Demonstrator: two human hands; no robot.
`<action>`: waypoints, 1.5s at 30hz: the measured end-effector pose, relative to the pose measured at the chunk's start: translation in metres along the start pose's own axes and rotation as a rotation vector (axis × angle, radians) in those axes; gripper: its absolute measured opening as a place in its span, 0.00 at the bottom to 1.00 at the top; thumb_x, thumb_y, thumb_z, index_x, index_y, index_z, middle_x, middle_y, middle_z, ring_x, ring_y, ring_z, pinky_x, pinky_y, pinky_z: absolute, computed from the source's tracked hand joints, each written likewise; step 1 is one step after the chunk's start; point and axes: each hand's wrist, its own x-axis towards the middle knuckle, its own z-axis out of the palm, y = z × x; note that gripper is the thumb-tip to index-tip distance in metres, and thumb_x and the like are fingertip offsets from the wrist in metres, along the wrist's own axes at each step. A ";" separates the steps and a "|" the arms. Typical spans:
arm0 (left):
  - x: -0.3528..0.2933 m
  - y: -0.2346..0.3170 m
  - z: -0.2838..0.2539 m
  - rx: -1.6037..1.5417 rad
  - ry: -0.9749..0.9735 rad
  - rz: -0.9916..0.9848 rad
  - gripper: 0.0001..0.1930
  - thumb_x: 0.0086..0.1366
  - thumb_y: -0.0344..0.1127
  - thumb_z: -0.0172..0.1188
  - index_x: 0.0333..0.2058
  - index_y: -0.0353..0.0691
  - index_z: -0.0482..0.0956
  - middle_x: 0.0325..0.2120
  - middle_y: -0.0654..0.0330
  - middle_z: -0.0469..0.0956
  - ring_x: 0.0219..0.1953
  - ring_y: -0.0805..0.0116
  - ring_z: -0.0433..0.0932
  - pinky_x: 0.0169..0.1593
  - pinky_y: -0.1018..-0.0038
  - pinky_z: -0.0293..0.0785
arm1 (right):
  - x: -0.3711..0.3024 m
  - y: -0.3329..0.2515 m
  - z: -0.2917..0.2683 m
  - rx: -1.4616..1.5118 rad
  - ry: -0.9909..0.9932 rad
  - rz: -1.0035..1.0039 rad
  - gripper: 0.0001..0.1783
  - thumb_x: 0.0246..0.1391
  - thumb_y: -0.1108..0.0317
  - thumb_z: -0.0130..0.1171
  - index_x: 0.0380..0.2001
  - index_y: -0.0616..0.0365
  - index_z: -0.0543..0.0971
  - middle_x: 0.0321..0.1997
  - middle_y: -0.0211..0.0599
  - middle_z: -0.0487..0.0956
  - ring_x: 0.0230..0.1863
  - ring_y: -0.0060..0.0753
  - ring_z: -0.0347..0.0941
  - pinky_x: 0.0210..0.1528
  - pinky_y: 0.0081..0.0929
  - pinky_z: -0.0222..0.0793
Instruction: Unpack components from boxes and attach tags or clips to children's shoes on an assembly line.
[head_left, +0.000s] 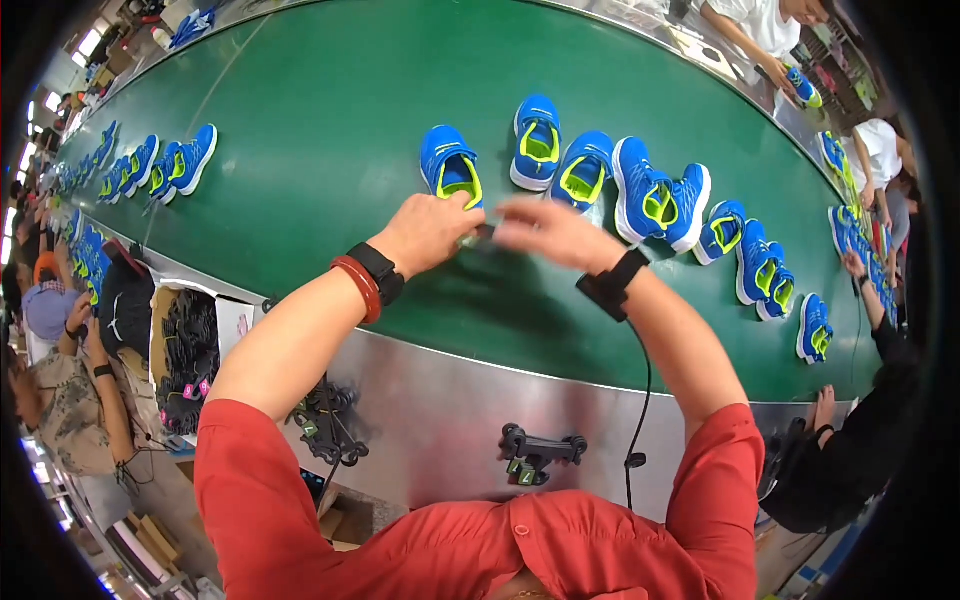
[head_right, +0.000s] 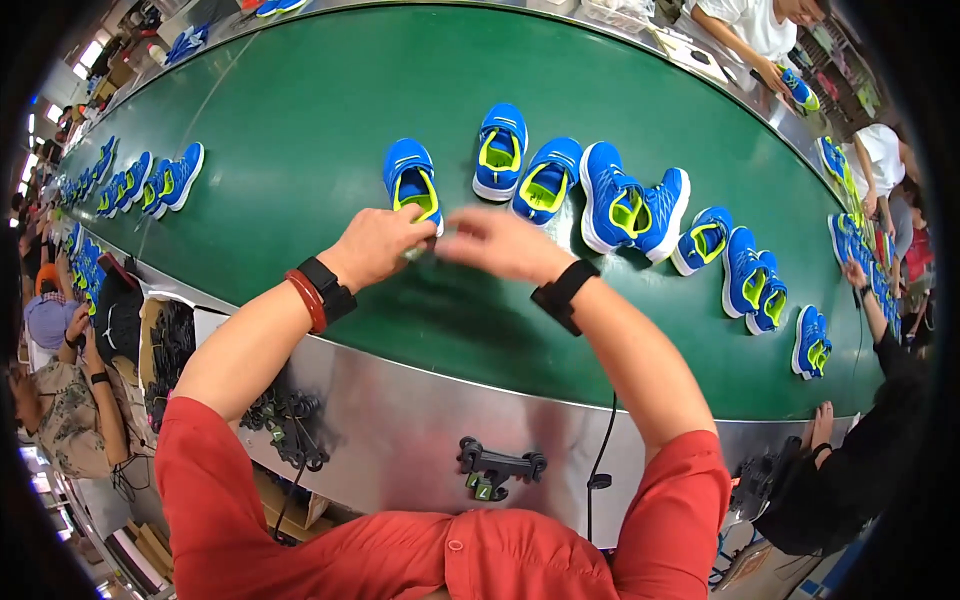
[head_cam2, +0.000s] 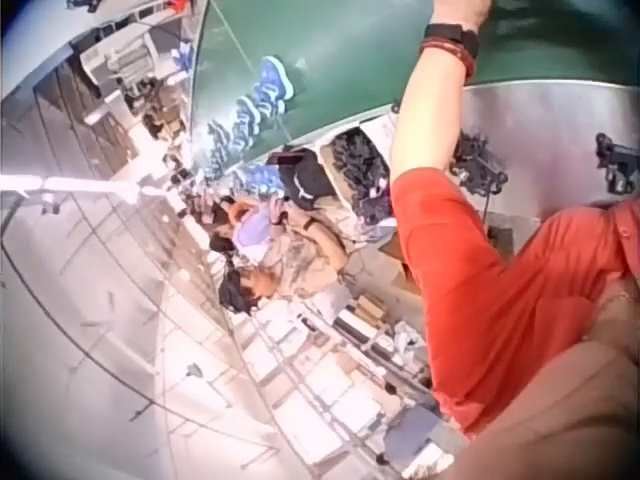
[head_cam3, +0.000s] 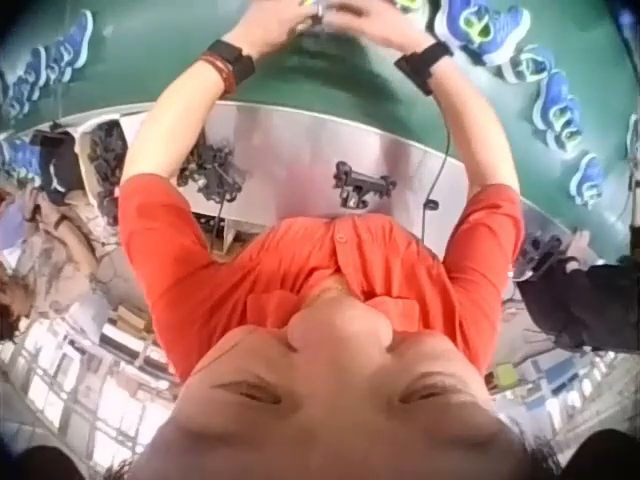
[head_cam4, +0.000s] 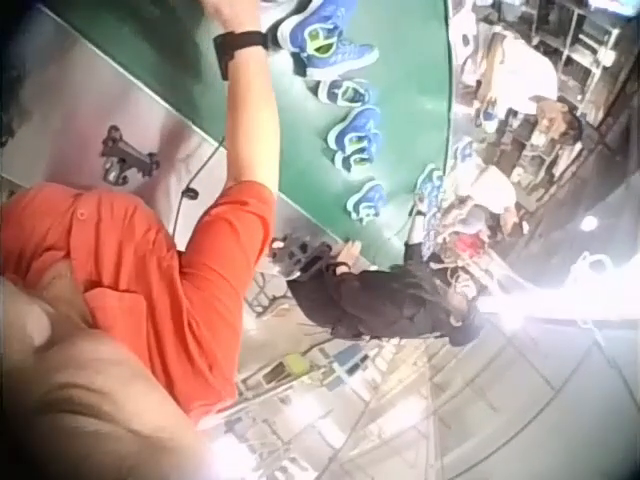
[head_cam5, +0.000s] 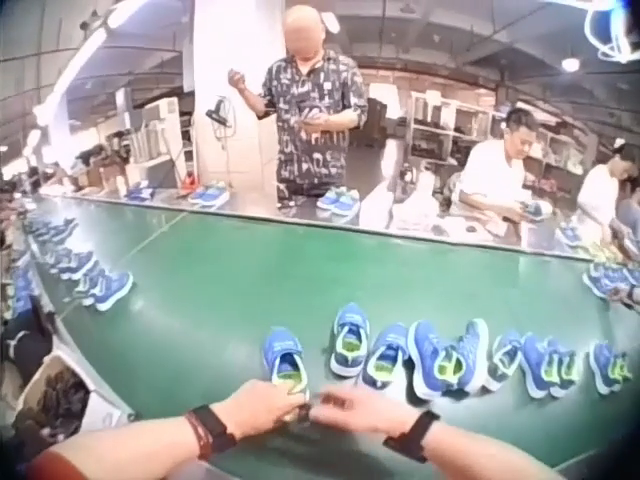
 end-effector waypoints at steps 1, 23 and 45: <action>0.003 0.000 -0.001 0.005 -0.036 -0.068 0.14 0.61 0.35 0.55 0.47 0.49 0.71 0.32 0.50 0.75 0.31 0.52 0.78 0.32 0.59 0.74 | 0.009 0.000 -0.016 -0.081 0.162 0.011 0.22 0.54 0.56 0.61 0.45 0.63 0.76 0.43 0.43 0.77 0.42 0.40 0.74 0.46 0.34 0.70; -0.012 -0.010 0.001 -0.326 -0.058 -0.478 0.08 0.61 0.31 0.52 0.36 0.44 0.80 0.30 0.50 0.79 0.35 0.48 0.79 0.38 0.57 0.75 | 0.048 0.001 -0.028 -1.013 0.028 -0.530 0.17 0.37 0.52 0.69 0.29 0.48 0.79 0.28 0.27 0.74 0.42 0.34 0.66 0.50 0.36 0.59; 0.014 0.037 -0.032 -0.089 0.261 0.000 0.15 0.54 0.22 0.53 0.42 0.39 0.76 0.42 0.55 0.75 0.44 0.55 0.75 0.44 0.63 0.74 | -0.164 -0.037 0.020 -0.230 -0.155 -0.252 0.06 0.48 0.65 0.60 0.29 0.54 0.77 0.28 0.37 0.74 0.35 0.43 0.72 0.39 0.40 0.68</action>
